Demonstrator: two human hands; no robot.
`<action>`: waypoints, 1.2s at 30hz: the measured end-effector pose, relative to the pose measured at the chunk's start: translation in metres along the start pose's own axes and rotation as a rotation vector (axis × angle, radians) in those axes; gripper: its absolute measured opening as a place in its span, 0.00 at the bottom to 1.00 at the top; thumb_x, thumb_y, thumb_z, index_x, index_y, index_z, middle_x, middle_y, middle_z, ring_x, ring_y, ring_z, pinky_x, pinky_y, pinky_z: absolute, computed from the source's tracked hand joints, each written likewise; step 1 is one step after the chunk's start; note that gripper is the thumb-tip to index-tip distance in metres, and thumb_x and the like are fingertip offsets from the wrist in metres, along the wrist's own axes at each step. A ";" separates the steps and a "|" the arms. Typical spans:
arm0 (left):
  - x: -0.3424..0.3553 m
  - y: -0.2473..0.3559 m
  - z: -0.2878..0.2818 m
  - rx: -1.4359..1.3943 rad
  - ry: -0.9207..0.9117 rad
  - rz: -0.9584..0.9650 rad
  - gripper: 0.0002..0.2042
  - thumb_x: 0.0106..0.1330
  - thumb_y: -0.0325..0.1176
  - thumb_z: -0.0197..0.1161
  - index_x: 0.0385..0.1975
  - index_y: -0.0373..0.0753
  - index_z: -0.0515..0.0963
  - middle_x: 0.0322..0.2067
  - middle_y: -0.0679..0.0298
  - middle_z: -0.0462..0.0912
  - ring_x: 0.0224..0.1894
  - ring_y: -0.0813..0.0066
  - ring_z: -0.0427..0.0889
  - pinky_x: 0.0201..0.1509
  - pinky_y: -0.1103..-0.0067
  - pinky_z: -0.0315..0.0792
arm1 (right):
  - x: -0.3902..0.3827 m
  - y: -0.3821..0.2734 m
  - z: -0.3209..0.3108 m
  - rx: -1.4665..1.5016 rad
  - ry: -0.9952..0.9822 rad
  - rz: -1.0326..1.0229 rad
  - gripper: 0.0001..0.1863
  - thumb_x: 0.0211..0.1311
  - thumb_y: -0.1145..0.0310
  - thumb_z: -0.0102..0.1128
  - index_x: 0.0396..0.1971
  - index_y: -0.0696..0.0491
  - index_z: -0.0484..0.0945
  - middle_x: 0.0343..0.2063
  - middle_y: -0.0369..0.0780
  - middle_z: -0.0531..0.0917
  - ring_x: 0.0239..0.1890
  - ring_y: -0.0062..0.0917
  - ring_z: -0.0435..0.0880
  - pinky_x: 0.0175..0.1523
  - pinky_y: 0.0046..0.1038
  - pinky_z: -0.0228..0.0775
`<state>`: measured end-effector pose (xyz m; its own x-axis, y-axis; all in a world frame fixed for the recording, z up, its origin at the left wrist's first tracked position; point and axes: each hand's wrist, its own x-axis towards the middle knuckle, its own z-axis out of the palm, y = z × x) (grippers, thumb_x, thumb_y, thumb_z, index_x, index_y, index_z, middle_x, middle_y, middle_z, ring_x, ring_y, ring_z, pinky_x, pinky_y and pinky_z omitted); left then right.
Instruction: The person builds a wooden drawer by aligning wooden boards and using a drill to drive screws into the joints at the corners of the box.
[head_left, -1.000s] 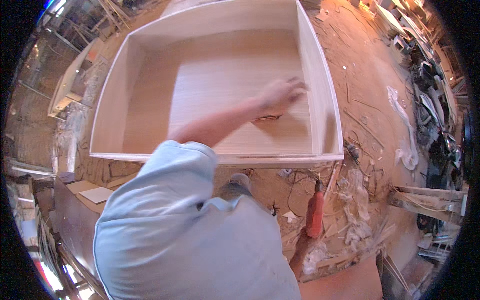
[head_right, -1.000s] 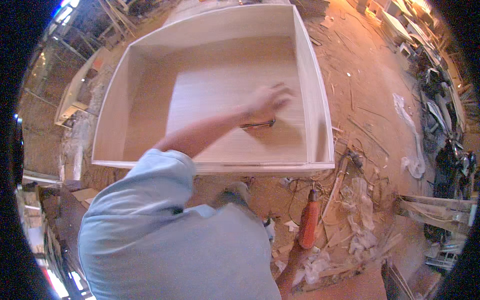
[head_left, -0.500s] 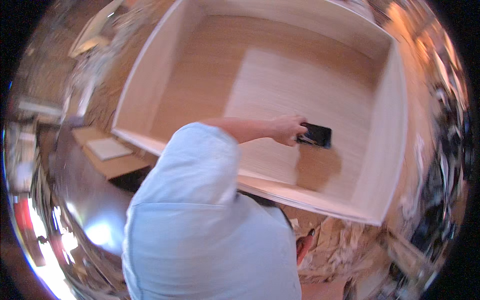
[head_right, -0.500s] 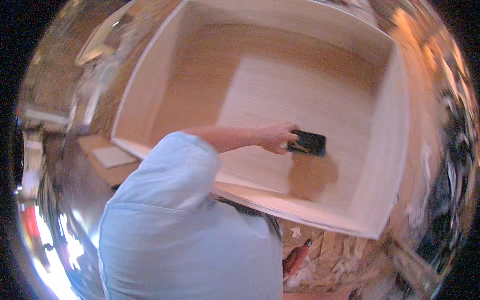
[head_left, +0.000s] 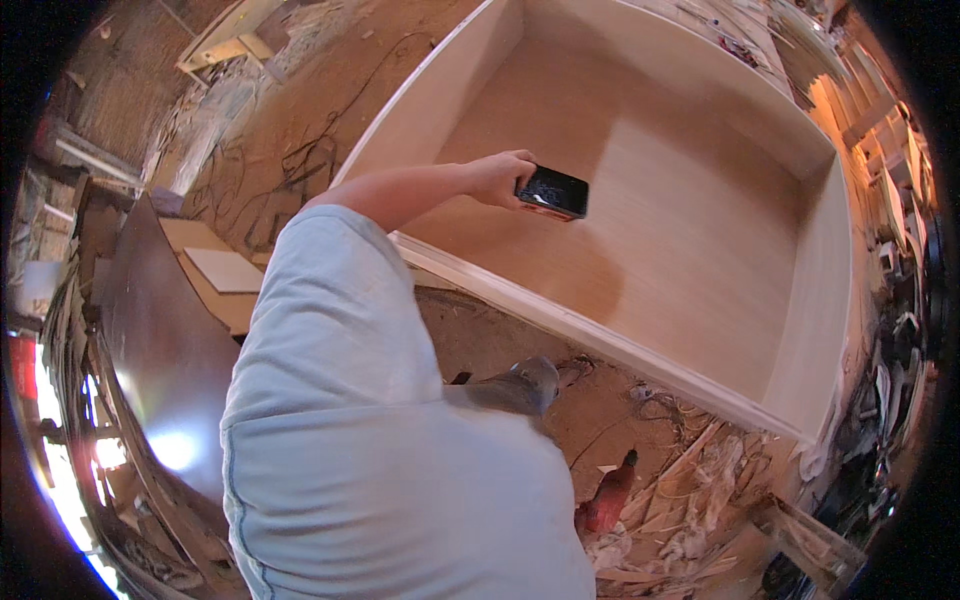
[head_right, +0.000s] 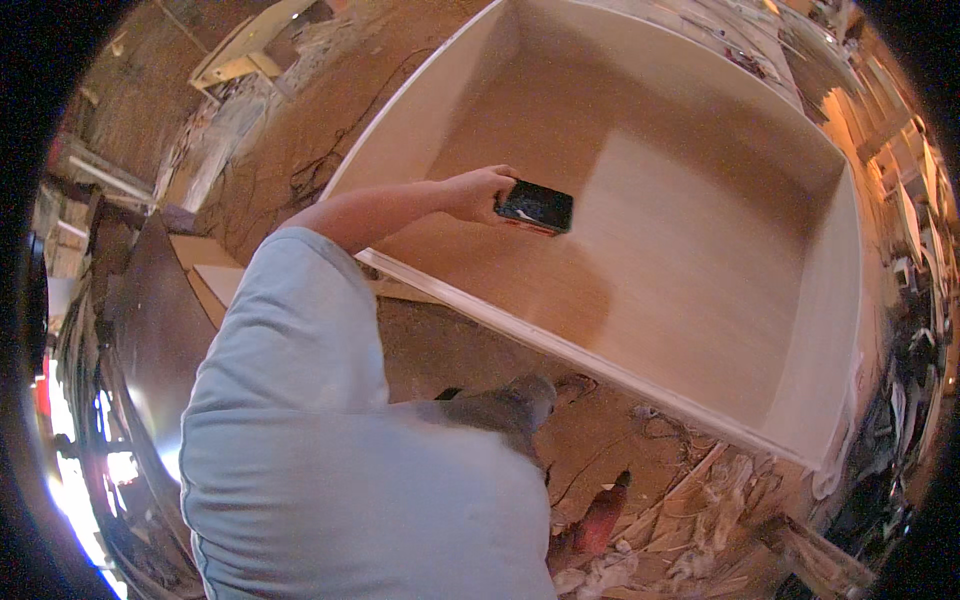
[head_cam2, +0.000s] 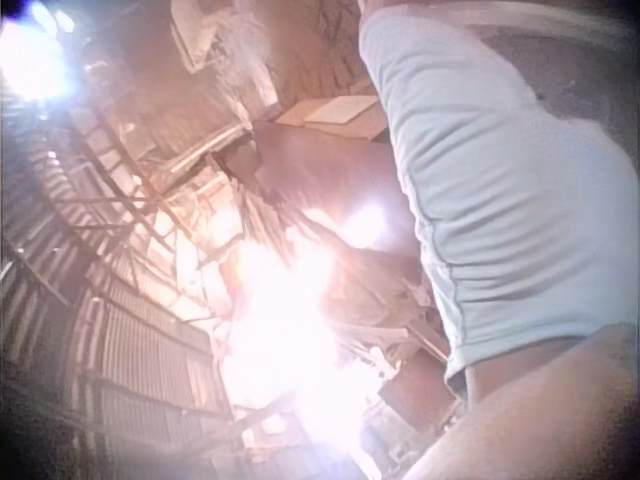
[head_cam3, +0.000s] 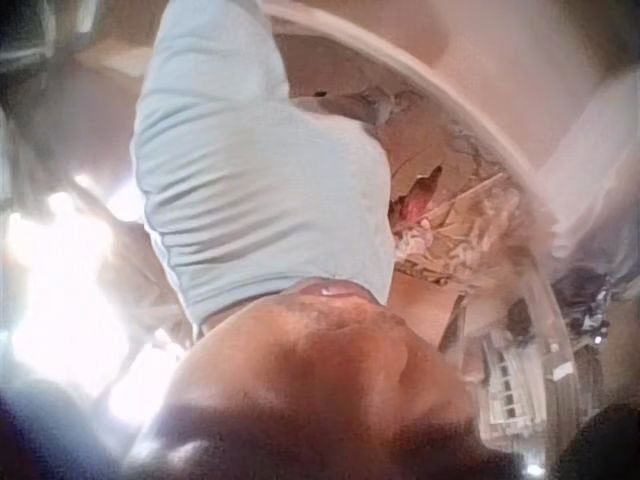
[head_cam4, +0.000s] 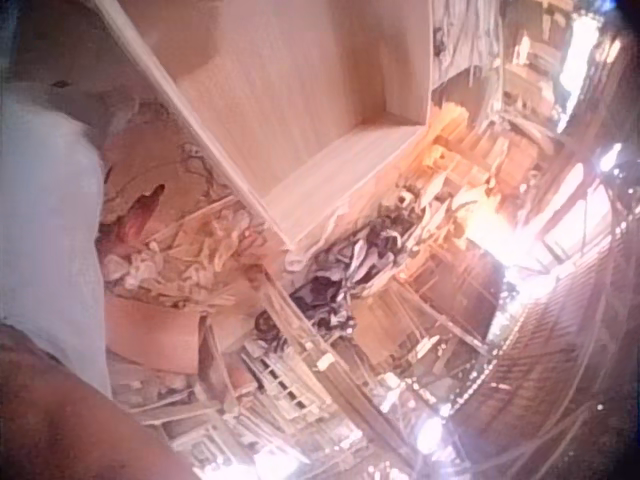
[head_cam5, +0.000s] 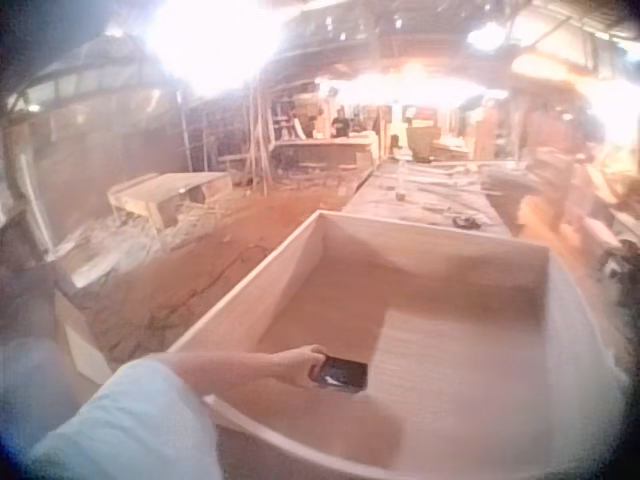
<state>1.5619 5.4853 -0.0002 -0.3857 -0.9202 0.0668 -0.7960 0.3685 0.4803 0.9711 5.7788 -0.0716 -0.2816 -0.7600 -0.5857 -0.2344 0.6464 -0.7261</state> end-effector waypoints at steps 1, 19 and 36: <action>-0.013 -0.012 -0.007 -0.011 0.026 0.007 0.18 0.48 0.34 0.78 0.28 0.36 0.73 0.49 0.45 0.78 0.52 0.47 0.78 0.53 0.65 0.75 | -0.012 0.003 0.013 0.014 0.002 -0.002 0.42 0.72 0.39 0.46 0.71 0.59 0.63 0.69 0.48 0.69 0.60 0.38 0.74 0.70 0.36 0.58; 0.016 -0.064 -0.058 0.507 -0.494 0.418 0.09 0.66 0.33 0.60 0.39 0.39 0.86 0.45 0.56 0.87 0.52 0.56 0.85 0.53 0.62 0.79 | -0.219 -0.014 0.262 0.091 0.249 0.162 0.39 0.67 0.43 0.52 0.68 0.58 0.66 0.64 0.47 0.72 0.58 0.36 0.76 0.67 0.36 0.62; 0.019 -0.082 0.020 0.907 -0.347 0.573 0.10 0.66 0.36 0.60 0.36 0.53 0.90 0.42 0.73 0.90 0.51 0.69 0.82 0.62 0.67 0.67 | -0.263 -0.043 0.394 0.187 0.304 0.165 0.37 0.62 0.48 0.58 0.65 0.58 0.68 0.60 0.45 0.75 0.56 0.35 0.77 0.64 0.36 0.65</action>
<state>1.6111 5.4402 -0.0557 -0.7993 -0.5504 -0.2411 -0.4505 0.8144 -0.3657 1.4223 5.9243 -0.0278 -0.5707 -0.5739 -0.5873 0.0031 0.7137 -0.7004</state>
